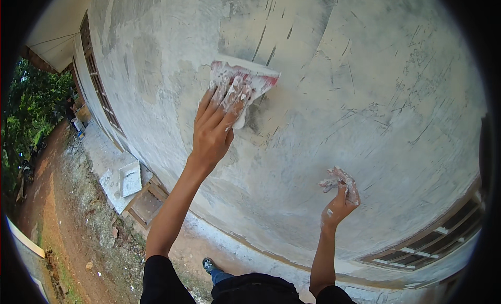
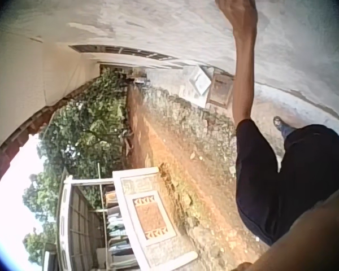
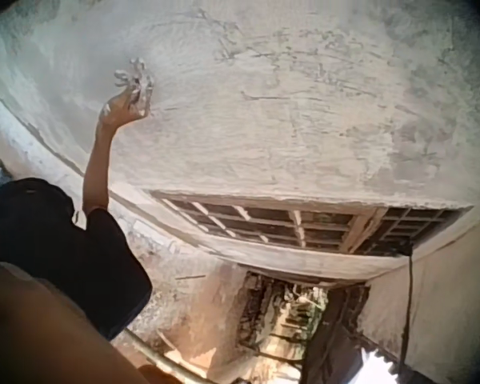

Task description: The person applies plaster or putty to an exterior wall using a putty knife.

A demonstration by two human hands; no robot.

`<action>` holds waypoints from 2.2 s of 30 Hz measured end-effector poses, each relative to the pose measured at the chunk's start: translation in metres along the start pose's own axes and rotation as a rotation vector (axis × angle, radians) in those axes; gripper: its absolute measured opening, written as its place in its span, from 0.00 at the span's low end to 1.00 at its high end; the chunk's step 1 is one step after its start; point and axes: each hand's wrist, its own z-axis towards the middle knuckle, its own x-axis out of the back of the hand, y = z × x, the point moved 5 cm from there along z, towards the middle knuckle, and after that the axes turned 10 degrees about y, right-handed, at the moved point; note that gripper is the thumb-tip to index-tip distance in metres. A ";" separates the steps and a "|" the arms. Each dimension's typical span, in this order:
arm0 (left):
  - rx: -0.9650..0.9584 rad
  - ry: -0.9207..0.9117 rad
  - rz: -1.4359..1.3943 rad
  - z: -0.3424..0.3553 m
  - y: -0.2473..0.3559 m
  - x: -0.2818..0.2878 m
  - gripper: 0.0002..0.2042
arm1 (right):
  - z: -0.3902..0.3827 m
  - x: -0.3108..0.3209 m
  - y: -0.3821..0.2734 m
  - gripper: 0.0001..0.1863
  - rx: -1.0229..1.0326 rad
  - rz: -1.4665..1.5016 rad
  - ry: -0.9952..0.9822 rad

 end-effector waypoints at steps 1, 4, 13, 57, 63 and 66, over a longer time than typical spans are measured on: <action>0.005 0.019 0.004 0.016 -0.005 -0.005 0.25 | 0.000 0.000 0.002 0.16 -0.008 0.026 0.011; 0.019 -0.053 -0.015 0.030 -0.012 -0.033 0.24 | -0.005 -0.001 -0.001 0.17 -0.010 0.049 0.013; 0.176 -0.368 -0.158 -0.096 0.003 -0.053 0.21 | -0.001 0.007 0.006 0.14 -0.013 -0.030 0.015; 0.466 -0.211 -0.213 -0.146 0.026 -0.057 0.21 | -0.046 -0.028 0.028 0.13 -0.144 -0.035 -0.124; 0.576 0.017 -0.244 -0.139 0.025 -0.017 0.24 | -0.050 -0.026 0.028 0.12 -0.161 -0.037 -0.122; 0.586 0.212 -0.096 -0.119 0.005 -0.005 0.26 | -0.052 -0.026 0.031 0.12 -0.185 -0.045 -0.157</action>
